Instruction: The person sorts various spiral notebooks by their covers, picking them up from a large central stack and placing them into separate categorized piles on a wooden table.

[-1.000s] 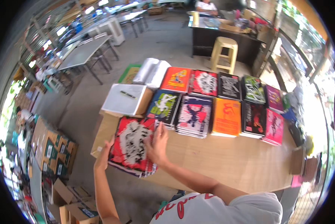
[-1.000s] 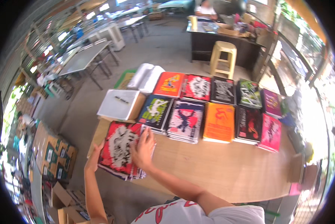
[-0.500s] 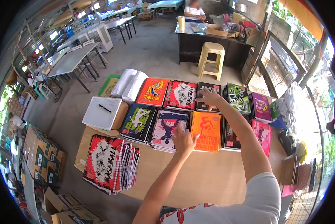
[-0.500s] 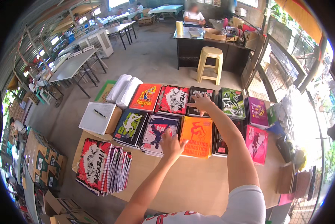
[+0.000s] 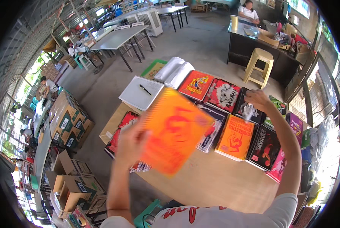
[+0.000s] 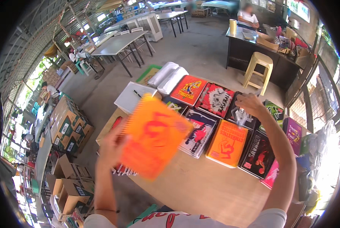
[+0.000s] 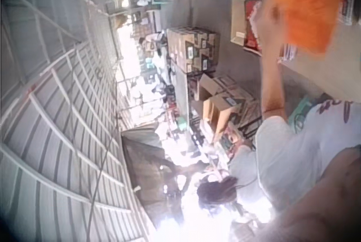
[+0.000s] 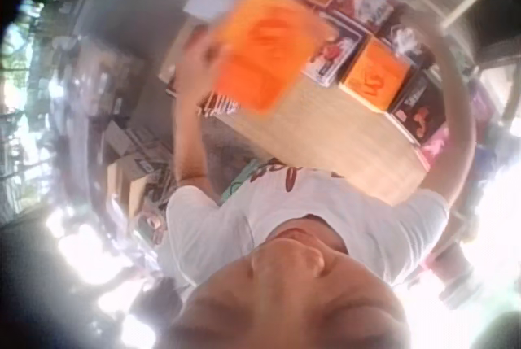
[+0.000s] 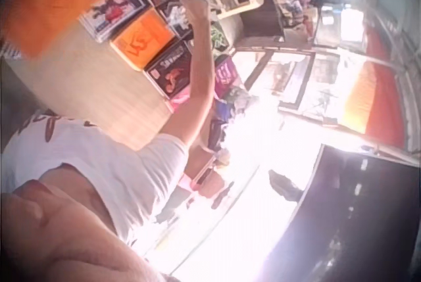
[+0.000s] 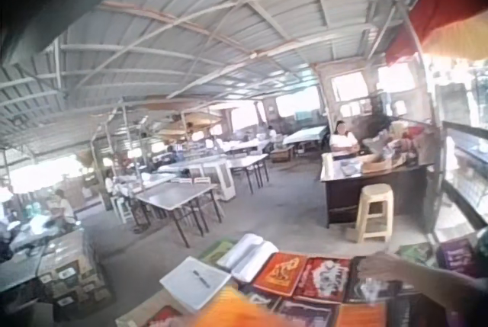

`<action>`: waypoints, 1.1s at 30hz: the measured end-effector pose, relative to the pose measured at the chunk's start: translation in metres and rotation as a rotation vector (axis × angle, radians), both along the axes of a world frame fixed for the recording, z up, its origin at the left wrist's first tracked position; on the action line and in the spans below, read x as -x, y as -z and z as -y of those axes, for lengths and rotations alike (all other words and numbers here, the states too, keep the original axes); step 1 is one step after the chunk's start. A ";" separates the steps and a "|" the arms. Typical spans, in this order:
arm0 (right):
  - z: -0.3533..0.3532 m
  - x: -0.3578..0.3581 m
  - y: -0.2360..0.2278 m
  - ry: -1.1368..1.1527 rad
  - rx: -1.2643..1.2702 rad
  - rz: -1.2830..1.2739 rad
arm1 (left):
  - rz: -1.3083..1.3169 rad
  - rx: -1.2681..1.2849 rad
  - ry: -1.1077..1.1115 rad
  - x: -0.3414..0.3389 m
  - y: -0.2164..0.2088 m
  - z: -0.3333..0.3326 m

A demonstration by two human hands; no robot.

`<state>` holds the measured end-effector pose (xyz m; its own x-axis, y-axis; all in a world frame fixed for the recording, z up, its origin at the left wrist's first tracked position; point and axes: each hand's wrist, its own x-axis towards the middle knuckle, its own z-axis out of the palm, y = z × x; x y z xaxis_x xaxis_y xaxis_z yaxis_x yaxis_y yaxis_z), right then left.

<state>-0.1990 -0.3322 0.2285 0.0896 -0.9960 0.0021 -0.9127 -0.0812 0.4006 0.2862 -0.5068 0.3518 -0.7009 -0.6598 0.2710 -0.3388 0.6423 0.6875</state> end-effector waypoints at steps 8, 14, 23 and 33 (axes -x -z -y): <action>0.057 -0.288 -0.082 0.033 1.176 1.697 | 0.361 -0.085 -0.176 -0.167 0.088 0.145; 0.170 -0.436 0.013 0.558 1.220 1.489 | 0.038 -0.894 0.072 -0.146 0.087 0.165; 0.021 -0.250 0.038 0.507 1.387 0.818 | -0.271 0.157 0.021 -0.107 -0.005 0.008; -0.115 0.059 0.083 0.675 -0.124 0.074 | 0.179 0.270 0.245 0.276 0.226 -0.207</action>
<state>-0.2578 -0.2168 0.1460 -0.5461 -0.8271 -0.1333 -0.8042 0.4729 0.3601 0.0106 -0.2998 0.1255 -0.8805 -0.3889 0.2710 -0.2523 0.8685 0.4267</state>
